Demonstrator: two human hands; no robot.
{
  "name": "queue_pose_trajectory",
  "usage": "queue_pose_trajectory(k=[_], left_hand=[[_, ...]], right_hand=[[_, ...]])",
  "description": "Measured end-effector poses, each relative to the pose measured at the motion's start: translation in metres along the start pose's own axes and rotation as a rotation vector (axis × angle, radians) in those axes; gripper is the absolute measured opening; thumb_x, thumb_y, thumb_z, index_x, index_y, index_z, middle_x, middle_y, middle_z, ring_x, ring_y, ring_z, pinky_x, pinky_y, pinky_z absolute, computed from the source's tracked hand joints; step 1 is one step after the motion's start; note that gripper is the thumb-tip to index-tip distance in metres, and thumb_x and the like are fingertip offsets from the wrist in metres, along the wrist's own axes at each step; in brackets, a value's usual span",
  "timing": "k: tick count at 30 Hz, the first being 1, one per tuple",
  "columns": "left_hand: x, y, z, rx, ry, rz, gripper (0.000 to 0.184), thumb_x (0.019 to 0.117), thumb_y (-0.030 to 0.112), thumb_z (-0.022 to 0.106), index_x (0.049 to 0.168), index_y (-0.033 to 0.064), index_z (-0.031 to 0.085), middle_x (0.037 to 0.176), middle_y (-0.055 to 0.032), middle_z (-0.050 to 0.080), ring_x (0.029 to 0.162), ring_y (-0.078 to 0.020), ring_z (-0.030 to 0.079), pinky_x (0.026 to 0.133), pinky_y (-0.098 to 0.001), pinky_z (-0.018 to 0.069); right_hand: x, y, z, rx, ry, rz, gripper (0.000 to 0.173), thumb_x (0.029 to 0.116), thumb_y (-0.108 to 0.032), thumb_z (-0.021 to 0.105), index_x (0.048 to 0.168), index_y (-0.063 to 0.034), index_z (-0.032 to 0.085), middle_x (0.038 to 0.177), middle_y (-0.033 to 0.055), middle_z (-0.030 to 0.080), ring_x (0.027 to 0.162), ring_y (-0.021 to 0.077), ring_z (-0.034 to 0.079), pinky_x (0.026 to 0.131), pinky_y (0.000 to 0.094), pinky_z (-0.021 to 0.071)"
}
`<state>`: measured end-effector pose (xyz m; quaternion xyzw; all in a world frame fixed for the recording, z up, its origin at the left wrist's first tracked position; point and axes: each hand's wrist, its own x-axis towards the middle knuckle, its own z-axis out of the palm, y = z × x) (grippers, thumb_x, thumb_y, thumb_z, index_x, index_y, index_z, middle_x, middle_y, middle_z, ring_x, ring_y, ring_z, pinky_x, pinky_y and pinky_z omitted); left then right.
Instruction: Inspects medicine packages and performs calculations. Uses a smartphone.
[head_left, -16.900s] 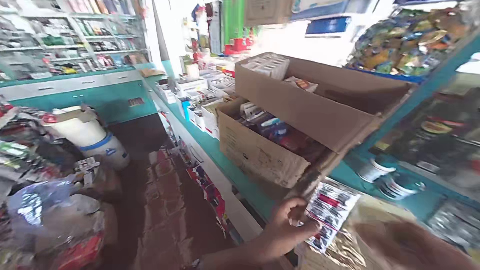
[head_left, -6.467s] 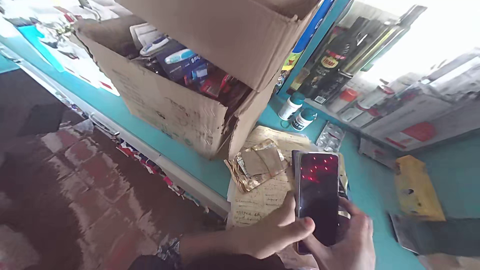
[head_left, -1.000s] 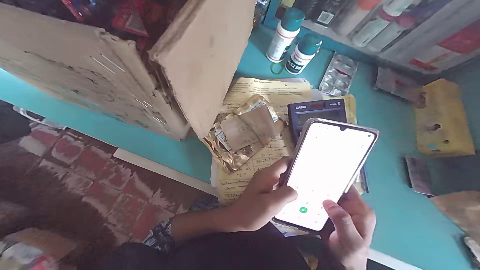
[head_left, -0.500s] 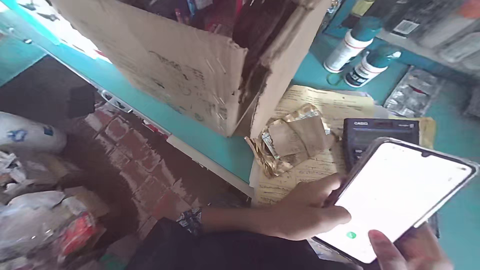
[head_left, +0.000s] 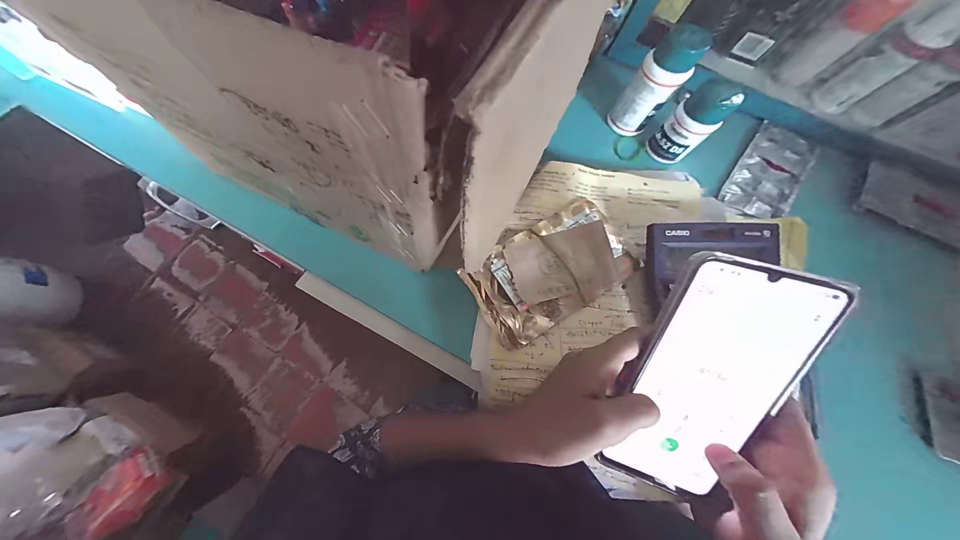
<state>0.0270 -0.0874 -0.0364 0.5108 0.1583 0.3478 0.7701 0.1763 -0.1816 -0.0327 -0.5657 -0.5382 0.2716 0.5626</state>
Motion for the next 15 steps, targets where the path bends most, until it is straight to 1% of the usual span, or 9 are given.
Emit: queue_pose_trajectory(k=[2,4,5,7,8,11,12,15], left_hand=[[-0.0006,-0.0008,-0.0005,0.019,-0.005,-0.004,0.051,0.0866,-0.004,0.044,0.136,-0.0160,0.044,0.116,-0.0147,0.063,0.102,-0.0030,0.064,0.089,-0.0231,0.0537],[-0.0010,-0.0021,-0.0004,0.017,-0.003,0.001,0.048,0.0870,-0.003,0.044,0.134,-0.0151,0.046,0.117,-0.0133,0.063,0.104,-0.0027,0.063,0.091,-0.0236,0.0537],[-0.0009,-0.0030,0.0003,0.013,0.005,0.006,0.046,0.0875,-0.003,0.044,0.131,-0.0138,0.049,0.115,-0.0112,0.064,0.104,-0.0018,0.063,0.092,-0.0234,0.0535],[-0.0007,-0.0046,0.0015,-0.010,0.022,0.010,0.040,0.0894,-0.001,0.043,0.128,-0.0107,0.052,0.111,-0.0056,0.064,0.103,0.0001,0.063,0.092,-0.0228,0.0531],[-0.0008,-0.0052,0.0017,-0.026,0.030,0.010,0.037,0.0910,0.000,0.043,0.126,-0.0095,0.053,0.110,-0.0041,0.064,0.102,0.0002,0.063,0.092,-0.0230,0.0531],[-0.0011,-0.0045,0.0016,-0.059,0.036,-0.014,0.036,0.0937,0.000,0.041,0.127,-0.0076,0.052,0.109,-0.0026,0.064,0.102,-0.0004,0.064,0.092,-0.0236,0.0541],[-0.0011,-0.0046,0.0015,-0.068,0.033,-0.015,0.036,0.0938,-0.001,0.041,0.127,-0.0074,0.052,0.109,-0.0023,0.064,0.102,-0.0003,0.064,0.092,-0.0235,0.0541],[-0.0013,-0.0050,0.0013,-0.064,0.020,-0.002,0.037,0.0897,-0.003,0.042,0.125,-0.0072,0.053,0.108,-0.0022,0.064,0.100,0.0001,0.063,0.090,-0.0226,0.0539]], right_hand=[[0.0003,0.0017,0.0011,0.023,0.027,0.002,0.051,0.0928,-0.019,0.056,0.139,-0.0044,0.039,0.125,-0.0239,0.064,0.115,-0.0076,0.062,0.101,0.0160,0.0518],[0.0007,0.0050,0.0020,0.042,0.054,-0.014,0.046,0.0958,-0.024,0.054,0.138,-0.0081,0.043,0.122,-0.0239,0.066,0.114,-0.0072,0.062,0.100,0.0162,0.0520],[0.0008,0.0067,0.0012,0.053,0.055,-0.025,0.045,0.0973,-0.027,0.054,0.139,-0.0104,0.045,0.122,-0.0237,0.067,0.114,-0.0066,0.063,0.100,0.0164,0.0519],[0.0012,0.0081,0.0011,0.069,0.054,-0.036,0.044,0.0973,-0.027,0.054,0.138,-0.0138,0.047,0.121,-0.0237,0.067,0.113,-0.0064,0.064,0.099,0.0158,0.0528],[0.0014,0.0081,0.0013,0.075,0.051,-0.035,0.042,0.0971,-0.027,0.055,0.137,-0.0144,0.047,0.121,-0.0235,0.068,0.112,-0.0064,0.064,0.097,0.0156,0.0536],[0.0012,0.0080,0.0018,0.065,0.047,-0.030,0.043,0.0939,-0.023,0.056,0.135,-0.0127,0.046,0.119,-0.0227,0.068,0.110,-0.0062,0.065,0.096,0.0153,0.0545],[0.0009,0.0082,0.0018,0.059,0.050,-0.029,0.044,0.0930,-0.022,0.056,0.135,-0.0124,0.046,0.118,-0.0227,0.068,0.110,-0.0062,0.065,0.095,0.0152,0.0546],[0.0003,0.0090,0.0014,0.055,0.041,-0.041,0.047,0.0927,-0.019,0.055,0.138,-0.0102,0.044,0.122,-0.0218,0.067,0.112,-0.0059,0.064,0.097,0.0157,0.0540]])
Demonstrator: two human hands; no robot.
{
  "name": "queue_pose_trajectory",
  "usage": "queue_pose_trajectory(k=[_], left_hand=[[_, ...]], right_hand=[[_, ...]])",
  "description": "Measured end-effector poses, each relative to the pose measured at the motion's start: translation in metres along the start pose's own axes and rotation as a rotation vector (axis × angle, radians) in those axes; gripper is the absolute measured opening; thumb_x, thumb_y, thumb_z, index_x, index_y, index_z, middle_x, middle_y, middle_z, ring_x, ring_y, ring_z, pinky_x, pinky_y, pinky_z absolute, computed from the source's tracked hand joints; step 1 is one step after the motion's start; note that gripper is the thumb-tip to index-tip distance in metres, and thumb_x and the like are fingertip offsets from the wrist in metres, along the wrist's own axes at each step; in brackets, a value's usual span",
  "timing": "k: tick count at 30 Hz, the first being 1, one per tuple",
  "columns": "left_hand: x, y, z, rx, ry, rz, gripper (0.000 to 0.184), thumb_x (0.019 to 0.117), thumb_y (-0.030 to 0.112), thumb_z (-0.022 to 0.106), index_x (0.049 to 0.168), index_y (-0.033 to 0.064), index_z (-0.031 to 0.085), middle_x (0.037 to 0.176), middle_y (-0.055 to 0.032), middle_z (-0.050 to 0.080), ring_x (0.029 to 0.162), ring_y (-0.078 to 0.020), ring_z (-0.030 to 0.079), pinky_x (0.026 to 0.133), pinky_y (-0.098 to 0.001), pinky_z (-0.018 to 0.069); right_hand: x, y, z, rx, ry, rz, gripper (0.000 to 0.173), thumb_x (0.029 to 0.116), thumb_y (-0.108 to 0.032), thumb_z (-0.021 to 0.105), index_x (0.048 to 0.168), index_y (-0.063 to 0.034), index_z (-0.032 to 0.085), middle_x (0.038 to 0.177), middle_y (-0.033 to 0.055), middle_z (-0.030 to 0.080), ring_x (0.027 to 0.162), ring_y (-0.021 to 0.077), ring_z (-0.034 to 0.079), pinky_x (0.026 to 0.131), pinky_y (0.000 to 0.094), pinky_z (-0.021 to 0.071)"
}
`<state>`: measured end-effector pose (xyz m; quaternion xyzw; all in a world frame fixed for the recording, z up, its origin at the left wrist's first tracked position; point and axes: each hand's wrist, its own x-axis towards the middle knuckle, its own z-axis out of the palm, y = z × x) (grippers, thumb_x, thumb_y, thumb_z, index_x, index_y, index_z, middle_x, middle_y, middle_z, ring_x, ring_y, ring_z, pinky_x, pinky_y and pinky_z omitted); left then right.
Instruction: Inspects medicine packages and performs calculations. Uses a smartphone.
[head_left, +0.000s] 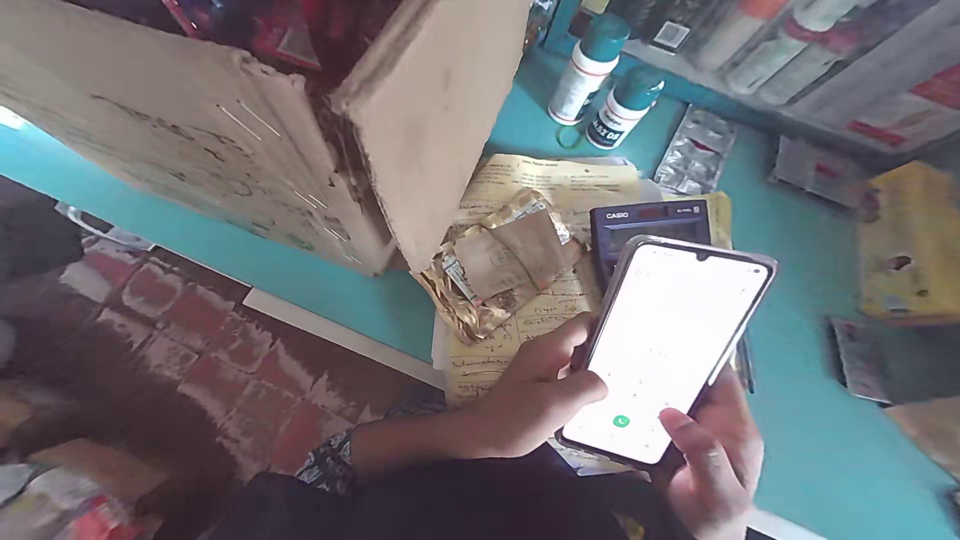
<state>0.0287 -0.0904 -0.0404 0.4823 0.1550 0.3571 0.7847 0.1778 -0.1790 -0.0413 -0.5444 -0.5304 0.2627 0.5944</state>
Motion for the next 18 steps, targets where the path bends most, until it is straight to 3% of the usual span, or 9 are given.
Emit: queue_pose_trajectory(k=[7,12,15,18], left_hand=[[-0.0008,0.0047,0.0025,0.095,0.005,-0.021,0.047,0.0875,-0.004,0.051,0.133,-0.0141,0.046,0.109,-0.0072,0.066,0.097,0.0009,0.065,0.085,-0.0182,0.0552],[-0.0017,0.0068,0.0034,0.156,0.015,-0.040,0.046,0.0876,-0.002,0.052,0.132,-0.0134,0.048,0.107,-0.0074,0.066,0.094,0.0016,0.066,0.082,-0.0176,0.0558],[-0.0012,0.0043,-0.0006,0.122,-0.045,-0.012,0.051,0.0864,0.000,0.047,0.135,-0.0145,0.044,0.115,-0.0102,0.064,0.103,-0.0012,0.065,0.089,-0.0209,0.0554],[-0.0007,0.0025,-0.0020,0.095,-0.061,0.020,0.046,0.0863,-0.002,0.046,0.130,-0.0133,0.047,0.114,-0.0091,0.064,0.103,-0.0014,0.065,0.089,-0.0218,0.0552]], right_hand=[[0.0000,-0.0001,0.0002,-0.023,-0.002,-0.007,0.053,0.0927,-0.020,0.056,0.140,-0.0046,0.039,0.123,-0.0206,0.066,0.112,-0.0060,0.064,0.098,0.0155,0.0539],[0.0002,0.0000,-0.0002,0.030,0.014,-0.002,0.045,0.0961,-0.027,0.055,0.137,-0.0121,0.047,0.120,-0.0229,0.068,0.112,-0.0060,0.064,0.098,0.0161,0.0535],[0.0013,-0.0012,0.0016,0.025,0.055,0.036,0.039,0.0985,-0.032,0.052,0.133,-0.0134,0.049,0.115,-0.0236,0.069,0.108,-0.0065,0.065,0.095,0.0156,0.0546],[0.0016,-0.0028,0.0038,0.043,0.090,0.075,0.034,0.1002,-0.033,0.052,0.130,-0.0171,0.053,0.111,-0.0236,0.070,0.106,-0.0064,0.066,0.093,0.0154,0.0551]])
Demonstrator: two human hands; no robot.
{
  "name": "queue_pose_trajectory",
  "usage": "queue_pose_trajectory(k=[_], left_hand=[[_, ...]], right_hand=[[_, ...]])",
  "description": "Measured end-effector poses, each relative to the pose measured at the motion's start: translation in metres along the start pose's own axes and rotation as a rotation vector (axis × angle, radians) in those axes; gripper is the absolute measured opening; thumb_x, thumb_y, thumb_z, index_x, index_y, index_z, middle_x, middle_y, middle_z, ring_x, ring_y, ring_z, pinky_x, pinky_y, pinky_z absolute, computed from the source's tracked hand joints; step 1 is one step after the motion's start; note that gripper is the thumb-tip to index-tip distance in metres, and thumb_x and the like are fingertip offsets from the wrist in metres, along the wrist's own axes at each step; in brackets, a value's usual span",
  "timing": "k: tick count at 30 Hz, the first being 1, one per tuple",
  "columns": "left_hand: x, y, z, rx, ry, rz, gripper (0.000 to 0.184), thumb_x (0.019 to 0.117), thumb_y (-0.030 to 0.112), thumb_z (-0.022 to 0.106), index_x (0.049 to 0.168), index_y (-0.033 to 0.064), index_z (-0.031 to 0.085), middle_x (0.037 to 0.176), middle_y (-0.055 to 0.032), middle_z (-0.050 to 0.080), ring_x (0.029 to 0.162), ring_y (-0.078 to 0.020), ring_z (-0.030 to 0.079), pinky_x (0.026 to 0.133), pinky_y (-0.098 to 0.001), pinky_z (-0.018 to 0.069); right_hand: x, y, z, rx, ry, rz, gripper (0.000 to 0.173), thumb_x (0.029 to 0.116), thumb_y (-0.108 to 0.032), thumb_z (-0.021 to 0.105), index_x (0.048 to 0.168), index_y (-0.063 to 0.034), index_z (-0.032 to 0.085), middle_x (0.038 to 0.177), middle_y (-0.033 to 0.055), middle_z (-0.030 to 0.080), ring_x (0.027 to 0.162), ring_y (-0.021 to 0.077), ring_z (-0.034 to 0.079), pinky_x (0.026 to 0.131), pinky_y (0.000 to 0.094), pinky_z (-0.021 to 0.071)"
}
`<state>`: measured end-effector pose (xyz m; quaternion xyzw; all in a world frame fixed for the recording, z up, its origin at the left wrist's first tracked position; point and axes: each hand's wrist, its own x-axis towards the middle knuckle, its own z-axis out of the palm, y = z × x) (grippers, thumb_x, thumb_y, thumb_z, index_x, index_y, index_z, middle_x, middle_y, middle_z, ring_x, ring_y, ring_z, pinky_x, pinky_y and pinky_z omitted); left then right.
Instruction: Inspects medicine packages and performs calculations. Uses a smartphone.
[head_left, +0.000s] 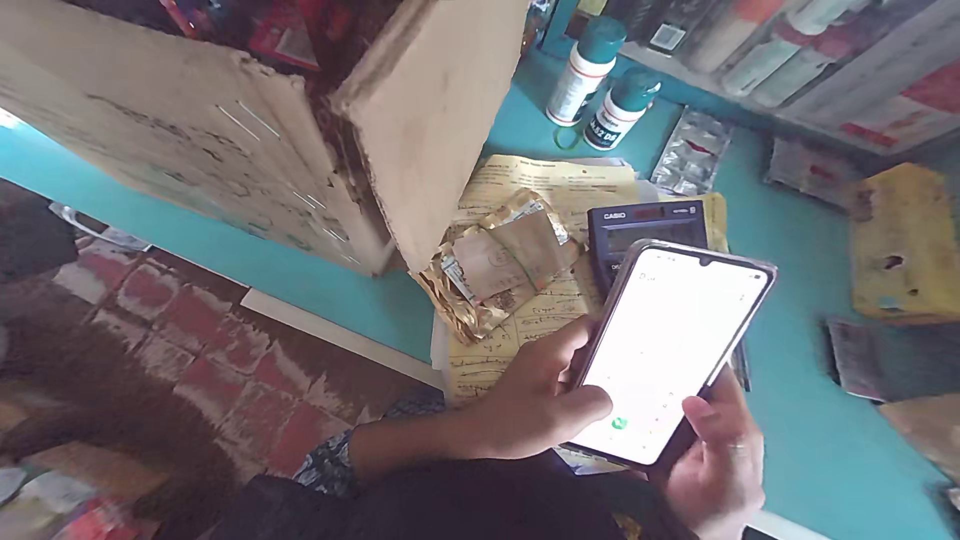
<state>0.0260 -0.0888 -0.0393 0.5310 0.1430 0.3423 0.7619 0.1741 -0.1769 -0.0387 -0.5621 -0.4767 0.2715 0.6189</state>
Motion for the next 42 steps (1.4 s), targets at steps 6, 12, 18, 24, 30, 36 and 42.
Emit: queue_pose_trajectory(k=[6,12,18,24,30,36,42], left_hand=[[0.000,0.000,0.000,0.000,0.003,0.003,0.048,0.0865,-0.002,0.046,0.133,-0.0148,0.047,0.115,-0.0114,0.064,0.104,-0.0026,0.064,0.089,-0.0227,0.0544],[0.000,0.003,0.000,-0.016,0.003,0.003,0.050,0.0873,-0.003,0.045,0.135,-0.0170,0.045,0.118,-0.0151,0.063,0.105,-0.0029,0.063,0.091,-0.0219,0.0525],[0.000,0.003,0.000,-0.058,0.007,0.011,0.048,0.0884,-0.003,0.045,0.134,-0.0174,0.045,0.118,-0.0162,0.062,0.106,-0.0054,0.063,0.093,-0.0246,0.0527],[0.001,0.001,0.000,-0.026,-0.001,0.023,0.049,0.0879,-0.002,0.045,0.134,-0.0178,0.045,0.117,-0.0172,0.063,0.106,-0.0067,0.064,0.092,-0.0256,0.0533],[-0.003,0.001,0.004,0.178,-0.033,0.093,0.057,0.0971,0.007,0.053,0.144,-0.0203,0.035,0.134,-0.0290,0.056,0.126,-0.0188,0.059,0.108,-0.0312,0.0475],[-0.005,0.029,-0.019,1.269,0.284,0.337,0.037,0.0976,0.016,0.052,0.128,0.0054,0.070,0.121,-0.0140,0.069,0.112,-0.0285,0.064,0.092,-0.0446,0.0505],[0.009,0.025,-0.058,1.471,0.314,0.219,0.032,0.0977,0.015,0.061,0.128,0.0059,0.070,0.136,-0.0147,0.064,0.126,-0.0341,0.059,0.102,-0.0501,0.0479]], right_hand=[[-0.001,0.001,-0.003,0.000,-0.026,-0.018,0.038,0.0968,-0.027,0.055,0.133,-0.0155,0.051,0.116,-0.0242,0.069,0.110,-0.0067,0.065,0.097,0.0158,0.0535],[-0.002,0.000,-0.005,0.001,-0.070,-0.025,0.050,0.0883,-0.014,0.055,0.137,-0.0099,0.045,0.121,-0.0232,0.067,0.113,-0.0062,0.063,0.098,0.0165,0.0530],[-0.002,-0.004,-0.005,-0.003,-0.091,-0.028,0.056,0.0917,-0.022,0.060,0.142,-0.0073,0.042,0.128,-0.0228,0.064,0.119,-0.0059,0.060,0.104,0.0179,0.0497],[-0.001,0.001,-0.007,0.075,-0.111,-0.024,0.057,0.0913,-0.035,0.066,0.142,-0.0180,0.047,0.129,-0.0218,0.066,0.121,-0.0025,0.061,0.105,0.0207,0.0500],[0.002,0.003,-0.006,0.192,-0.059,0.040,0.047,0.0956,-0.047,0.063,0.134,-0.0195,0.058,0.123,-0.0153,0.070,0.117,0.0010,0.064,0.102,0.0238,0.0523],[0.004,0.002,-0.007,0.334,0.003,0.061,0.038,0.0941,-0.039,0.064,0.126,-0.0182,0.063,0.115,-0.0108,0.073,0.111,0.0040,0.068,0.096,0.0254,0.0564],[0.003,0.002,-0.005,0.169,0.024,0.024,0.049,0.0878,-0.027,0.069,0.131,-0.0123,0.051,0.116,-0.0166,0.071,0.109,0.0005,0.067,0.094,0.0225,0.0569]])
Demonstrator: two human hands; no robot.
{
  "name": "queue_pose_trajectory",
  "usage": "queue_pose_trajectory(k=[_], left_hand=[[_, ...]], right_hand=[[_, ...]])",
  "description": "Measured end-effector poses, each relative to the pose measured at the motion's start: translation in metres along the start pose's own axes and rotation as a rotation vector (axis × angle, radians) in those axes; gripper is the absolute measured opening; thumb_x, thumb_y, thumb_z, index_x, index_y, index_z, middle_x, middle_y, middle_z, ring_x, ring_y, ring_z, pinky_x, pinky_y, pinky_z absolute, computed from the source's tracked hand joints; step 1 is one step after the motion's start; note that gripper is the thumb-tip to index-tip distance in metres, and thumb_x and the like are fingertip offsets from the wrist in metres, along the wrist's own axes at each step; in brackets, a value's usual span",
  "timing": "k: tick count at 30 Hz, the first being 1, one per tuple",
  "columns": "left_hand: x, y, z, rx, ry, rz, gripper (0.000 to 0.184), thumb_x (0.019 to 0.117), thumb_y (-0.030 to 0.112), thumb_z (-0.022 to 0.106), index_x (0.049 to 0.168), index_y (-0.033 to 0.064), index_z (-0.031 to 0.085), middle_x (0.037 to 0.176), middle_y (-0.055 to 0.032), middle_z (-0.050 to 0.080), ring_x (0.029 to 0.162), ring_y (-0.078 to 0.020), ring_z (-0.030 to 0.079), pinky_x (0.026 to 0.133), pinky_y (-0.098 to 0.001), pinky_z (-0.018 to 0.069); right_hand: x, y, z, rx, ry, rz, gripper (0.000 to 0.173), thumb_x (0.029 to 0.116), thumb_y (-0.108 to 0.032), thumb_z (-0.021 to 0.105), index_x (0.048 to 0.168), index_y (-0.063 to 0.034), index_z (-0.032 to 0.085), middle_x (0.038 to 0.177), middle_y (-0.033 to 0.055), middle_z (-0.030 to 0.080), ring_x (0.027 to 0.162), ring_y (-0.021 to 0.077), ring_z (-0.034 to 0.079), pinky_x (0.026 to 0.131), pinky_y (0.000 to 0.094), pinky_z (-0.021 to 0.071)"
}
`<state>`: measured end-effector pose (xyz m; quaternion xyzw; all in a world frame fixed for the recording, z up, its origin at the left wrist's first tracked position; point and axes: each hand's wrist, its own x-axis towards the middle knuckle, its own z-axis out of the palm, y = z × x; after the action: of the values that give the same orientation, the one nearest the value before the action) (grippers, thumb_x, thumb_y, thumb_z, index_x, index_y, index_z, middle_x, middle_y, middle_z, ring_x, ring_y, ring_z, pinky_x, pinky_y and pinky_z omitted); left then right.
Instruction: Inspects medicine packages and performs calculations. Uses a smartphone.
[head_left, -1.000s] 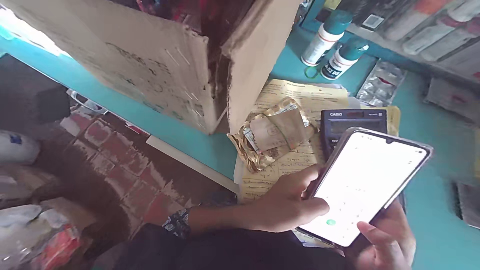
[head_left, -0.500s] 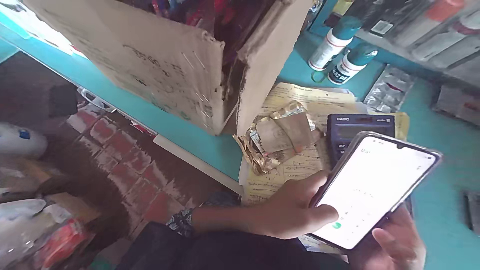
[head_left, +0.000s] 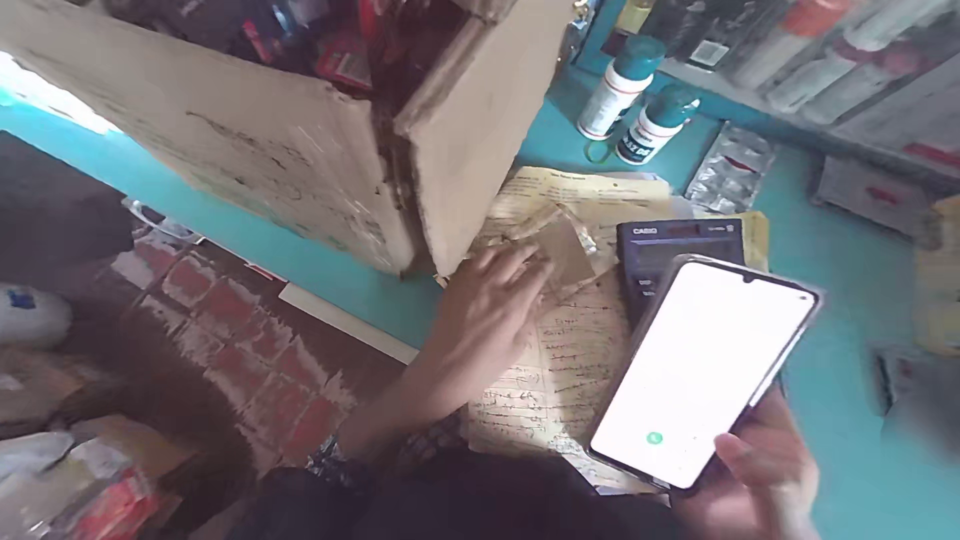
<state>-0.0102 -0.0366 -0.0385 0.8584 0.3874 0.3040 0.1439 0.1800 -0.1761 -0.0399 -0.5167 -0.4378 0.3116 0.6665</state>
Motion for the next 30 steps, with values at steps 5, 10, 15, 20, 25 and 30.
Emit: queue_pose_trajectory(k=[5,10,15,20,25,30], left_hand=[[-0.005,-0.002,0.005,-0.022,0.077,-0.012,0.027,0.0969,0.018,0.062,0.120,0.0094,0.074,0.132,-0.0121,0.067,0.125,-0.0316,0.060,0.104,-0.0453,0.0481],[-0.008,-0.003,0.003,-0.027,0.086,-0.023,0.024,0.0968,0.017,0.062,0.117,0.0090,0.074,0.130,-0.0112,0.068,0.125,-0.0303,0.060,0.103,-0.0433,0.0484],[-0.007,-0.003,0.004,-0.062,0.086,-0.028,0.016,0.0962,0.016,0.064,0.105,0.0087,0.074,0.127,-0.0113,0.068,0.124,-0.0298,0.060,0.102,-0.0426,0.0488],[-0.007,-0.003,0.003,-0.057,0.087,-0.028,0.016,0.0959,0.016,0.064,0.105,0.0076,0.073,0.126,-0.0113,0.069,0.123,-0.0294,0.061,0.102,-0.0421,0.0492],[-0.009,-0.004,0.004,-0.046,0.091,-0.025,0.027,0.0981,0.018,0.061,0.120,0.0105,0.074,0.129,-0.0098,0.069,0.126,-0.0292,0.060,0.105,-0.0425,0.0479],[-0.010,-0.003,0.004,-0.047,0.142,-0.030,0.021,0.0967,0.018,0.064,0.110,0.0090,0.077,0.126,-0.0117,0.071,0.123,-0.0277,0.064,0.103,-0.0405,0.0503]], right_hand=[[-0.003,0.000,0.002,-0.132,0.014,-0.056,0.052,0.0836,-0.014,0.063,0.130,-0.0027,0.044,0.117,-0.0172,0.067,0.105,-0.0023,0.067,0.091,0.0187,0.0577],[-0.002,0.002,0.001,-0.139,-0.017,-0.076,0.051,0.0845,-0.017,0.064,0.130,-0.0044,0.044,0.117,-0.0172,0.067,0.106,-0.0019,0.067,0.091,0.0187,0.0582],[-0.002,-0.007,0.012,-0.134,0.079,0.013,0.035,0.0880,0.000,0.056,0.121,-0.0054,0.046,0.106,-0.0147,0.070,0.095,-0.0024,0.070,0.084,0.0166,0.0605],[-0.001,-0.001,0.006,-0.074,0.051,-0.020,0.035,0.0895,-0.011,0.057,0.123,-0.0086,0.050,0.109,-0.0156,0.071,0.100,-0.0013,0.069,0.087,0.0191,0.0589],[-0.001,0.003,0.000,-0.025,-0.019,-0.051,0.037,0.0867,-0.009,0.051,0.124,-0.0121,0.053,0.111,-0.0159,0.072,0.103,-0.0008,0.069,0.089,0.0201,0.0583],[-0.001,-0.001,0.004,-0.089,0.062,-0.019,0.026,0.0970,-0.012,0.044,0.119,-0.0142,0.058,0.104,-0.0181,0.071,0.098,-0.0036,0.068,0.086,0.0177,0.0580]])
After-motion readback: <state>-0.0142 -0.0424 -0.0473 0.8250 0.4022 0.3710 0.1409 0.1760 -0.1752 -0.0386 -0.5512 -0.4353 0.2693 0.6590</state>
